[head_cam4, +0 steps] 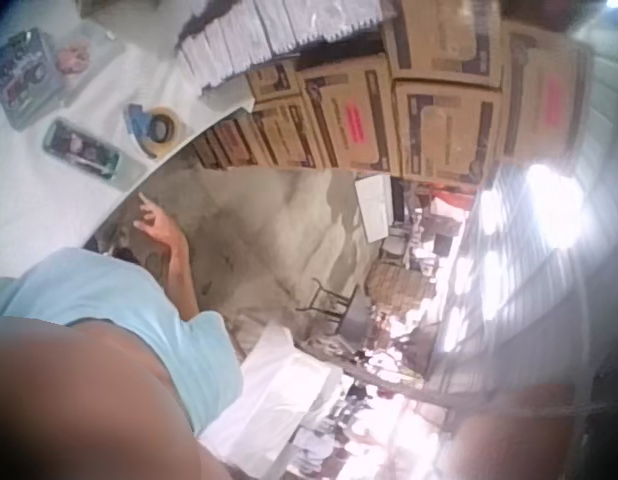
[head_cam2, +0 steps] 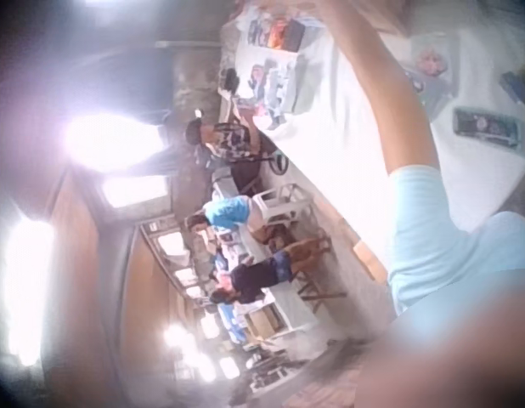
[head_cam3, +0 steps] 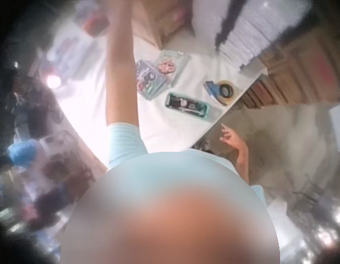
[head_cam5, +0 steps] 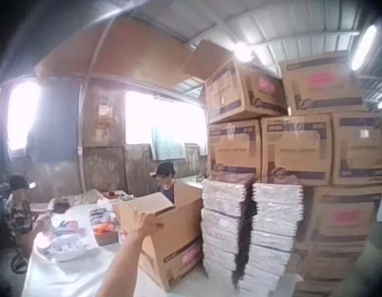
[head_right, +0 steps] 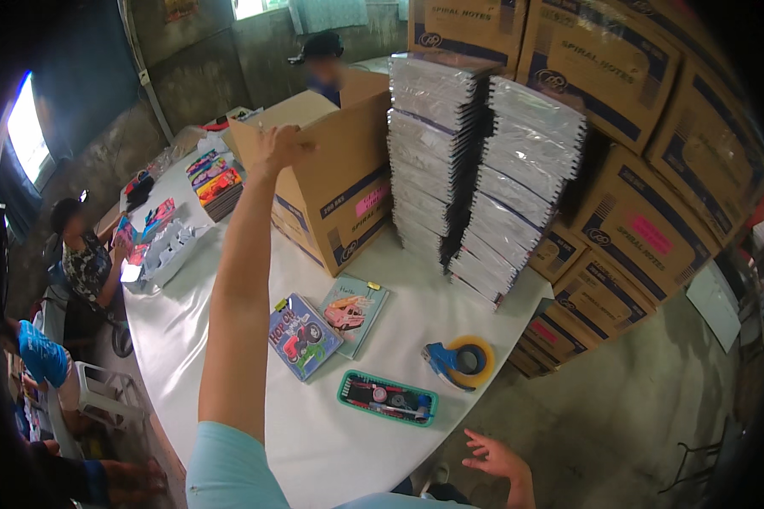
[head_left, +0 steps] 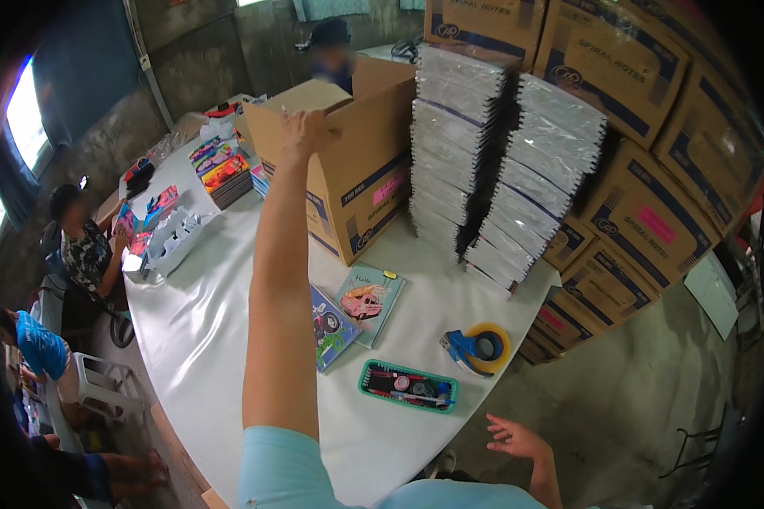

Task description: The person assembles a cardboard box and packs multiple stacks of spiral notebooks into it. They arrange the notebooks neatly inside, close the box flaps, and seal the box using a tape dispenser.

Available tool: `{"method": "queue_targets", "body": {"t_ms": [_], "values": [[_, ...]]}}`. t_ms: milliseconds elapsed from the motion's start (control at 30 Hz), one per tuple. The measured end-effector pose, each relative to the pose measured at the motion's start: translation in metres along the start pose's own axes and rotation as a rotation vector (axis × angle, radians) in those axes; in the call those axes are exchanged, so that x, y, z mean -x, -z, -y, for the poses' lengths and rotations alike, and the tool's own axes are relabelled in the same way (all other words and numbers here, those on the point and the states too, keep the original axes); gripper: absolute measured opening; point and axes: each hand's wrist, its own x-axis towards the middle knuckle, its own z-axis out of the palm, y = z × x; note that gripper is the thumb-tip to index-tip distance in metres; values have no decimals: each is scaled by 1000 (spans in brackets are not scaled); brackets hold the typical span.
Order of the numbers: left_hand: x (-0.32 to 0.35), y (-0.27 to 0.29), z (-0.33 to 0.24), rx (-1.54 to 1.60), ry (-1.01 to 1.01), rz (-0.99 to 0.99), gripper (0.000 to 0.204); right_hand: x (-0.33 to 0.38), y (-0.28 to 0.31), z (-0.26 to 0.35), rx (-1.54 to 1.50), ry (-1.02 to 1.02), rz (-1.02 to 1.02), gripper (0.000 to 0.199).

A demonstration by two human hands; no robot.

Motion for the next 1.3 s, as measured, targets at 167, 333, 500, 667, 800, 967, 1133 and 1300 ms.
{"method": "queue_targets", "body": {"t_ms": [167, 333, 500, 667, 800, 967, 1133, 1300], "values": [[-3, -19, -5, 239, 64, -241, 32, -76, 36, 47, -166, 215, 11, 71], [8, -16, -14, 295, 83, -293, 24, -141, 73, 91, -217, 455, 92, 65], [28, -6, -25, 237, -108, -365, 22, -191, 116, 136, -65, 603, 153, 60], [65, 7, -41, 15, 67, -396, 67, -216, 141, 174, 47, 672, 255, 58], [137, -6, -84, 336, 72, -402, 89, -229, 145, 173, 142, 759, 264, 54], [314, -50, -105, 272, 381, -399, 92, -173, 218, 246, 343, 1115, 392, 58], [379, -45, -112, 181, 553, -526, 98, -64, 295, 319, 588, 1407, 109, 64], [370, -7, -102, 165, 373, -665, 98, 10, 324, 403, 607, 1579, -619, 67]]}}
